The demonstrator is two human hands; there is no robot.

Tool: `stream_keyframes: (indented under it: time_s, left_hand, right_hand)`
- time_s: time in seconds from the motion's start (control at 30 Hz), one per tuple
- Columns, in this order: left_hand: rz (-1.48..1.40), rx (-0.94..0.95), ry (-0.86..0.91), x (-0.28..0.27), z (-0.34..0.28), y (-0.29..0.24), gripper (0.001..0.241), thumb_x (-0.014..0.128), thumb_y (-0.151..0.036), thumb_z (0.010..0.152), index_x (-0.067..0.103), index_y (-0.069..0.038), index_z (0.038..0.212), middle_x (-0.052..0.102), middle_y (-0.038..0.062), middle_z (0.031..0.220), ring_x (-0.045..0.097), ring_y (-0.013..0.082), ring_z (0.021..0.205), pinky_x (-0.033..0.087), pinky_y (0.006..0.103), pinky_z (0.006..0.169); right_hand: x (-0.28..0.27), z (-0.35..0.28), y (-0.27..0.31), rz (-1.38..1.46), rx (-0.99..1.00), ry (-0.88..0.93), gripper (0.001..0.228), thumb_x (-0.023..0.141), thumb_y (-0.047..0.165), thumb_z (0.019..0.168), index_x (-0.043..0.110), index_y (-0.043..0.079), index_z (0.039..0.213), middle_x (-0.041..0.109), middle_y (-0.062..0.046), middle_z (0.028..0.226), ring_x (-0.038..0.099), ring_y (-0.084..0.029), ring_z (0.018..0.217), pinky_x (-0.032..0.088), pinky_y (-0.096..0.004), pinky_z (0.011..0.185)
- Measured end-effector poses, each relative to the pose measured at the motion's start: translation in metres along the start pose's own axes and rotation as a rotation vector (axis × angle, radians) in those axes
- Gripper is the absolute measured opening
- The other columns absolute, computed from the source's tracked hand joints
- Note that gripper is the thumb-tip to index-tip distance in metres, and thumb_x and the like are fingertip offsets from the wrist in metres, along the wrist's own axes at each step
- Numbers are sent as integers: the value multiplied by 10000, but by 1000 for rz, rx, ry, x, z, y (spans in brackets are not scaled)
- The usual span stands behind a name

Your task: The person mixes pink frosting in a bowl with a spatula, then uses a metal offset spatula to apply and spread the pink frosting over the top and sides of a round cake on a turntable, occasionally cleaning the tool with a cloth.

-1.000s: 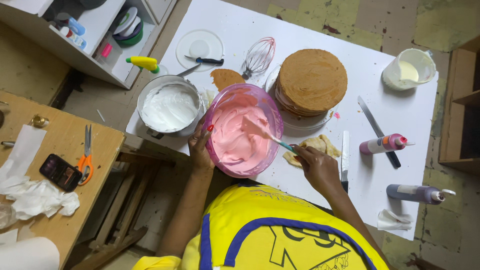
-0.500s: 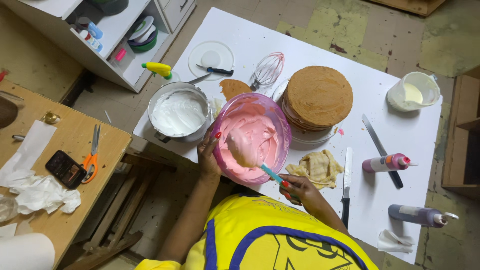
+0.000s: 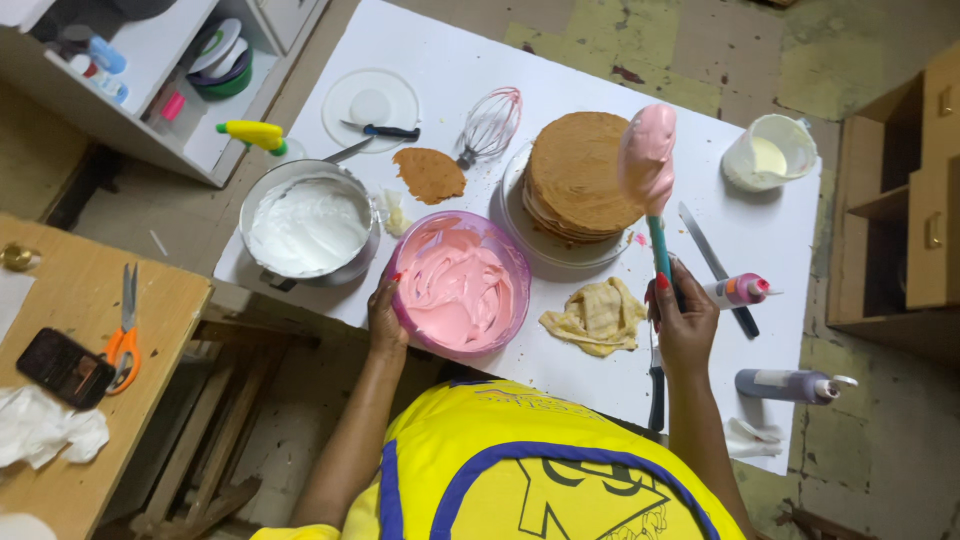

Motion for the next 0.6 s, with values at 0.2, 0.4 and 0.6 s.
stream_keyframes:
  time_s: [0.2,0.4,0.6]
  left_hand:
    - [4,-38,17,-50,48,38,371,770,-250,889,737,-128,1238,753,113,1104,737,279,1039,567,440,996]
    - [121,-6,75,-87,73,60,440,744,-227,937,669,-105,1353,740,131,1124,731,260,1047,583,432,983]
    - [37,-39,93,-70,59,52,426,759,-179,919,682,-84,1328,739,207,1141,744,328,1043,611,469,959]
  right_hand:
    - [11,26,16,-858,-169,-185,285,651,74,1050,718,30,1323,687,-220,926,660,-441,788,511,-524,722]
    - [9,18,-97,161,297,-86,353,500,85,1090,543,71,1441,526,-34,701,409,-88,468,306,-195,396]
    - [74,-38,-108,-662,314,589,358,642,392,982,734,239,1293,770,-60,730,732,-332,794,539,-450,770]
Point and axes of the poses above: each hand's wrist, its own z-axis towards the middle knuckle, its own x-axis out of the palm, y = z × x, the point moved 9 cm from there along z, towards the middle knuckle
